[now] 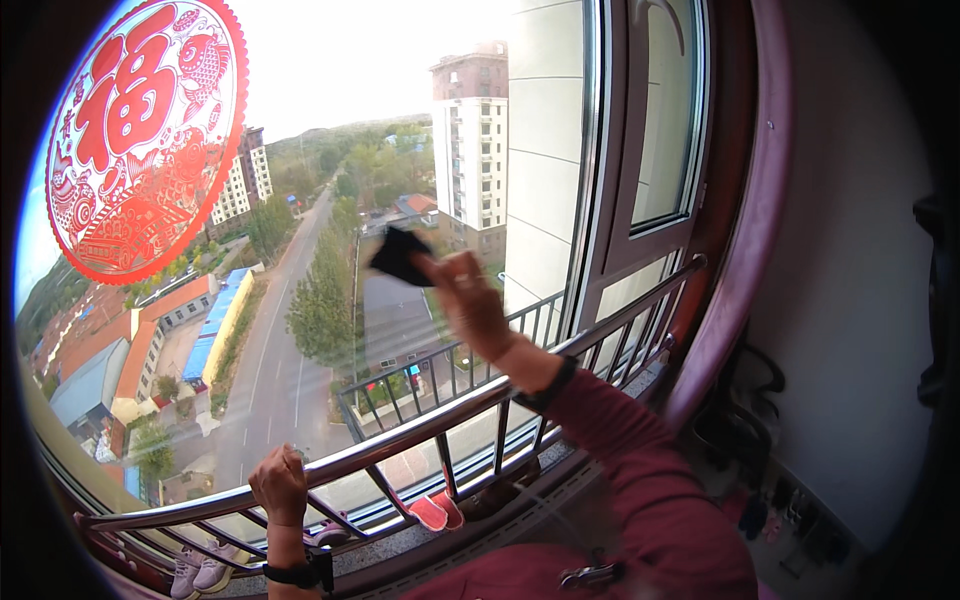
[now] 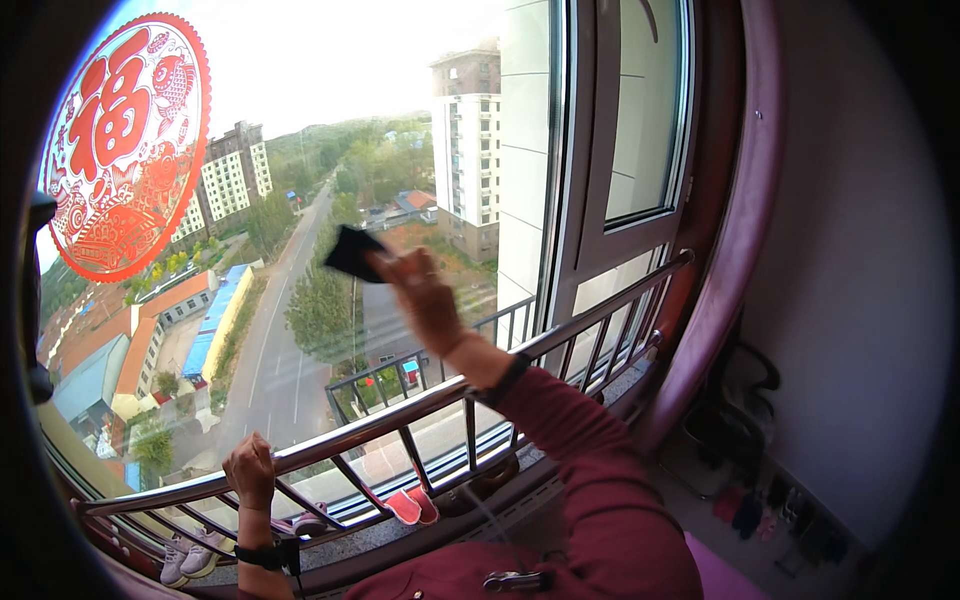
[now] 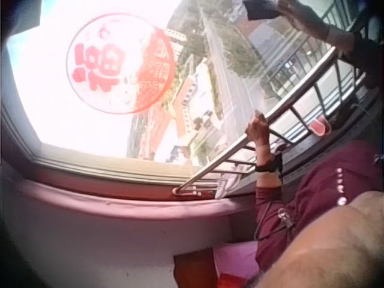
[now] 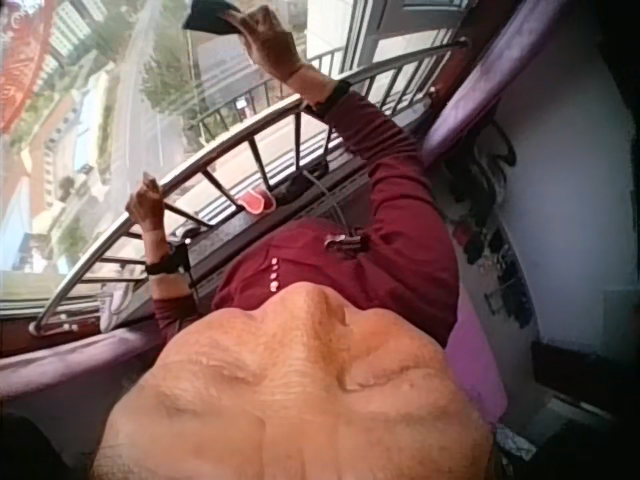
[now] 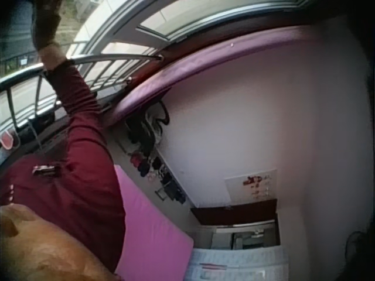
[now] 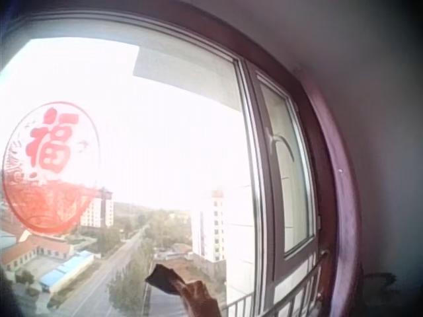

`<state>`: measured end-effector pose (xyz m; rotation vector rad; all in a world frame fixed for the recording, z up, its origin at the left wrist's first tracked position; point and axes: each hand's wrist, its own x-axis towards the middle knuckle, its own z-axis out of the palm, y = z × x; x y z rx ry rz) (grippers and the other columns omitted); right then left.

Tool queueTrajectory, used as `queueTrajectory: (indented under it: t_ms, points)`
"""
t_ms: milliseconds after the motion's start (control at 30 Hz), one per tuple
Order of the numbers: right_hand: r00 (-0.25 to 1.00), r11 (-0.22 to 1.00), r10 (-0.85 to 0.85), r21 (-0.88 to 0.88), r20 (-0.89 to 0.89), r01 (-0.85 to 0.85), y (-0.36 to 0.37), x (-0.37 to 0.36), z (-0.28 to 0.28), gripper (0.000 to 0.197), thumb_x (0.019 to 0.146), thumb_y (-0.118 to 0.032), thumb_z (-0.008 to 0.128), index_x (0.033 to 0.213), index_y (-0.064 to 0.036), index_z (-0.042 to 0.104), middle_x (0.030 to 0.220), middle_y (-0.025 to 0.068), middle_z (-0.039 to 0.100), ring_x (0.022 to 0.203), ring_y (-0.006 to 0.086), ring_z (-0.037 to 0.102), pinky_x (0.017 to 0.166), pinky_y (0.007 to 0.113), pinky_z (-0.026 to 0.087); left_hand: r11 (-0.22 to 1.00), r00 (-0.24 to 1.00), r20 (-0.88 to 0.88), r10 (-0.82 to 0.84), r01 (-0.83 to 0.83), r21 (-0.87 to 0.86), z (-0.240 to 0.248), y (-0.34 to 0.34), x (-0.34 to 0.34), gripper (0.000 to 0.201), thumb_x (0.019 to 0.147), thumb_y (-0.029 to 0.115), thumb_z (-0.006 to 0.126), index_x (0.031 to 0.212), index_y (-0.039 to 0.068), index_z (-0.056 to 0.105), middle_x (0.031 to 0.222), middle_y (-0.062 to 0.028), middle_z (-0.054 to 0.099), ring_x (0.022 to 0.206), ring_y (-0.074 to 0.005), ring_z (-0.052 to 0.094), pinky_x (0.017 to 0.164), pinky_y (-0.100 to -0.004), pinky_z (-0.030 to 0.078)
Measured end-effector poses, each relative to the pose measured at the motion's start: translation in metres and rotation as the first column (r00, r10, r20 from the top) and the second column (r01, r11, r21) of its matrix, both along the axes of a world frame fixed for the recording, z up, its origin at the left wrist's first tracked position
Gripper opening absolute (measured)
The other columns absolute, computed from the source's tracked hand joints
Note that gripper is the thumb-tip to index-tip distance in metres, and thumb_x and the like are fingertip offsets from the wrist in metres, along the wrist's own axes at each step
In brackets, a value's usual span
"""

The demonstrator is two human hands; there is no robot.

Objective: The person cleans the exterior surface of a large window using a dark cloth. They wipe the glass in broad, repetitive strokes, covering the upper and side sections of the pane while holding onto the balcony railing for support.

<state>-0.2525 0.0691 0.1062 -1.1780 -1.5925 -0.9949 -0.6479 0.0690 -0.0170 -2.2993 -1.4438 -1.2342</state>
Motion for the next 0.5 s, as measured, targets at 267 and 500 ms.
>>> queueTrajectory:
  t_ms: [267, 500]
  points:
    - [0.736, 0.872, -0.469, -0.122, -0.489, 0.475, -0.028, 0.212, -0.051, 0.069, 0.089, 0.007, 0.061, 0.150, -0.0146, 0.038, 0.119, 0.0216, 0.054, 0.110, 0.0426, 0.059, 0.091, 0.051, 0.053, 0.997, 0.997, -0.038, 0.071, -0.071, -0.009, 0.003, -0.002, 0.004, 0.039, 0.103, 0.023, 0.050, 0.069, 0.006, 0.058, 0.068, -0.0183, 0.060, 0.064, -0.0428, 0.060, 0.061, -0.0516, 0.047]
    - [0.703, 0.833, -0.554, -0.294, -0.447, 0.470, -0.018, 0.155, -0.063, 0.072, 0.088, 0.005, 0.064, 0.151, -0.0028, 0.030, 0.121, 0.0295, 0.051, 0.107, 0.0472, 0.060, 0.093, 0.049, 0.053, 0.997, 0.997, -0.026, 0.073, -0.073, -0.035, 0.008, -0.004, 0.006, 0.039, 0.102, 0.023, 0.052, 0.068, 0.005, 0.060, 0.070, -0.0155, 0.063, 0.064, -0.0397, 0.062, 0.061, -0.0498, 0.049]
